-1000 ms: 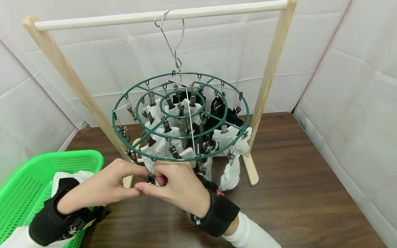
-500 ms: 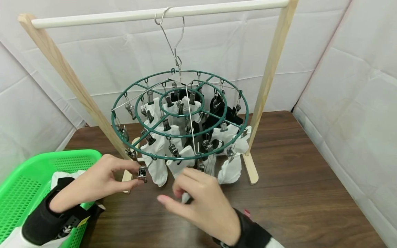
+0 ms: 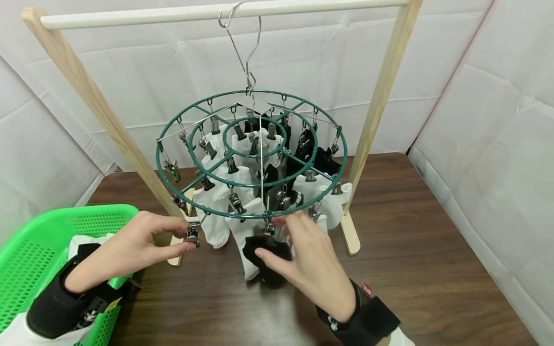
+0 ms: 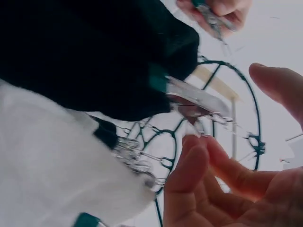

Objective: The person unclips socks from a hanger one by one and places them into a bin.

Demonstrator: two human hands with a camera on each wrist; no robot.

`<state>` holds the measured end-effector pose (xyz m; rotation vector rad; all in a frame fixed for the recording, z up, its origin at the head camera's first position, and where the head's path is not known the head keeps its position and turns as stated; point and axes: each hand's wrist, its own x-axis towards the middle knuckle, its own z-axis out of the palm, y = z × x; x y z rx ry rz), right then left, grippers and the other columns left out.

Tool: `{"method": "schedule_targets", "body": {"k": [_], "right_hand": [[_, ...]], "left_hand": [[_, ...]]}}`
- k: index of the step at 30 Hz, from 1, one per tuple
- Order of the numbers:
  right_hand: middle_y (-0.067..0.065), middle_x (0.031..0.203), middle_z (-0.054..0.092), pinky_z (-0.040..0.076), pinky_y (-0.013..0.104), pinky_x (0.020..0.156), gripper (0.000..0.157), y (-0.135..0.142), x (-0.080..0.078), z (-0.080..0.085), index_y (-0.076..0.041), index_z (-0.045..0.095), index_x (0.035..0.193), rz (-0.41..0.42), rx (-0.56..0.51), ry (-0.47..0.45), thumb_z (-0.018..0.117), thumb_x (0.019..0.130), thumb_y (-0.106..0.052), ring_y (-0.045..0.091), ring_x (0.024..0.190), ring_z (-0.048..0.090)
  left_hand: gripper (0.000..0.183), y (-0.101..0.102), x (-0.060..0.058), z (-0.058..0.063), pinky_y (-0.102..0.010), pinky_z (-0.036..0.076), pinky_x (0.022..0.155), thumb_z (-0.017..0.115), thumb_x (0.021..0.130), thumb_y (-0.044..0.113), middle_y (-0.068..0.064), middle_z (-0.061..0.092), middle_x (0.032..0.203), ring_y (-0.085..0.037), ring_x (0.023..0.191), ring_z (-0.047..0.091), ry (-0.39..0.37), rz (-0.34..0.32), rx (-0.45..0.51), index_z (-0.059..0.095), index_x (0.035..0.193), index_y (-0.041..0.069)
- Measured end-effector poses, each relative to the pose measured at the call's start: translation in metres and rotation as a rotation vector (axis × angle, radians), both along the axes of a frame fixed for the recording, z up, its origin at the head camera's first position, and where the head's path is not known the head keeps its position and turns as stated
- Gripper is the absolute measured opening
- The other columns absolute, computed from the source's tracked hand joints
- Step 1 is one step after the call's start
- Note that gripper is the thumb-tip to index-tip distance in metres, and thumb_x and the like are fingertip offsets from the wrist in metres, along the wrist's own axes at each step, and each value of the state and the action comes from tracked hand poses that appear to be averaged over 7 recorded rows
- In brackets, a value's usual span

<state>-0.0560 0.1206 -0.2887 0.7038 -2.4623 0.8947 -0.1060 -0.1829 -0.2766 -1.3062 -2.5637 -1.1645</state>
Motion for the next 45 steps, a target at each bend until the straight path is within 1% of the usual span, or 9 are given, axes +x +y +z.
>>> {"method": "schedule_targets", "body": {"k": [7,10,17,21,26,32,36,41,45], "right_hand": [[-0.009,0.079,0.059,0.041,0.024,0.059,0.02,-0.001,-0.007,-0.005,-0.009,0.071,0.097,0.025,-0.009,0.022,0.08,0.079,-0.014,0.005,0.071,0.052],[-0.01,0.077,0.06,0.043,0.023,0.059,0.017,-0.004,-0.008,-0.004,-0.01,0.072,0.095,0.043,0.003,0.015,0.079,0.08,-0.015,0.004,0.069,0.053],[-0.008,0.081,0.064,0.042,0.026,0.063,0.016,-0.013,-0.008,-0.004,-0.012,0.071,0.094,0.101,0.014,-0.006,0.079,0.08,-0.016,0.006,0.07,0.055],[-0.005,0.087,0.067,0.044,0.026,0.062,0.019,-0.016,-0.008,-0.002,-0.01,0.072,0.098,0.137,-0.011,-0.023,0.079,0.081,-0.013,0.006,0.07,0.056],[-0.009,0.081,0.063,0.042,0.026,0.062,0.015,-0.02,-0.006,-0.001,-0.011,0.072,0.096,0.14,-0.017,-0.041,0.077,0.082,-0.012,0.006,0.068,0.054],[-0.011,0.077,0.06,0.043,0.023,0.061,0.012,-0.024,-0.008,-0.002,-0.011,0.07,0.09,0.151,-0.036,-0.036,0.077,0.083,-0.017,0.003,0.068,0.053],[-0.011,0.076,0.06,0.044,0.023,0.061,0.012,-0.027,-0.008,-0.002,-0.01,0.07,0.091,0.171,-0.058,-0.061,0.076,0.084,-0.019,0.004,0.067,0.055],[-0.011,0.075,0.06,0.044,0.022,0.06,0.017,-0.027,-0.008,-0.002,-0.008,0.072,0.096,0.183,-0.056,-0.081,0.076,0.084,-0.02,0.002,0.066,0.055],[-0.011,0.07,0.053,0.04,0.022,0.057,0.026,-0.025,-0.008,0.0,-0.011,0.069,0.089,0.175,-0.021,-0.092,0.071,0.088,-0.038,0.004,0.062,0.049]], "left_hand": [[0.007,0.007,0.0,-0.008,-0.026,0.049,0.068,0.072,0.087,0.01,0.014,0.062,0.081,-0.003,0.077,0.061,-0.036,0.002,0.03,0.066,0.087,0.014],[0.004,0.013,-0.002,-0.013,-0.029,0.051,0.071,0.069,0.09,0.012,0.011,0.063,0.083,-0.004,0.079,0.063,-0.112,-0.016,0.046,0.066,0.09,0.012],[0.004,0.026,-0.007,-0.032,-0.032,0.053,0.073,0.068,0.091,0.011,0.003,0.068,0.09,-0.008,0.084,0.066,-0.217,-0.128,0.056,0.066,0.093,0.008],[0.02,0.035,-0.005,-0.047,-0.031,0.053,0.078,0.07,0.091,0.016,-0.001,0.07,0.097,-0.012,0.09,0.066,-0.274,-0.222,0.02,0.068,0.106,0.003],[0.041,0.049,0.002,-0.057,-0.03,0.05,0.085,0.074,0.086,0.027,0.0,0.068,0.105,-0.01,0.099,0.062,-0.298,-0.252,-0.077,0.063,0.117,0.002],[0.021,0.067,0.01,-0.067,-0.019,0.042,0.064,0.073,0.088,0.023,0.013,0.06,0.08,0.003,0.069,0.05,-0.353,-0.263,-0.008,0.065,0.102,0.009],[0.006,0.074,0.014,-0.073,-0.017,0.038,0.058,0.066,0.092,0.009,0.01,0.055,0.071,0.004,0.062,0.045,-0.297,-0.276,0.076,0.063,0.097,0.006],[0.008,0.076,0.016,-0.074,-0.017,0.037,0.059,0.064,0.091,0.001,0.006,0.054,0.072,0.004,0.064,0.042,-0.232,-0.255,0.101,0.061,0.099,0.004],[0.005,0.076,0.016,-0.072,-0.016,0.034,0.056,0.064,0.091,0.002,0.012,0.044,0.066,0.006,0.06,0.037,-0.207,-0.246,0.08,0.061,0.094,0.005]]}}
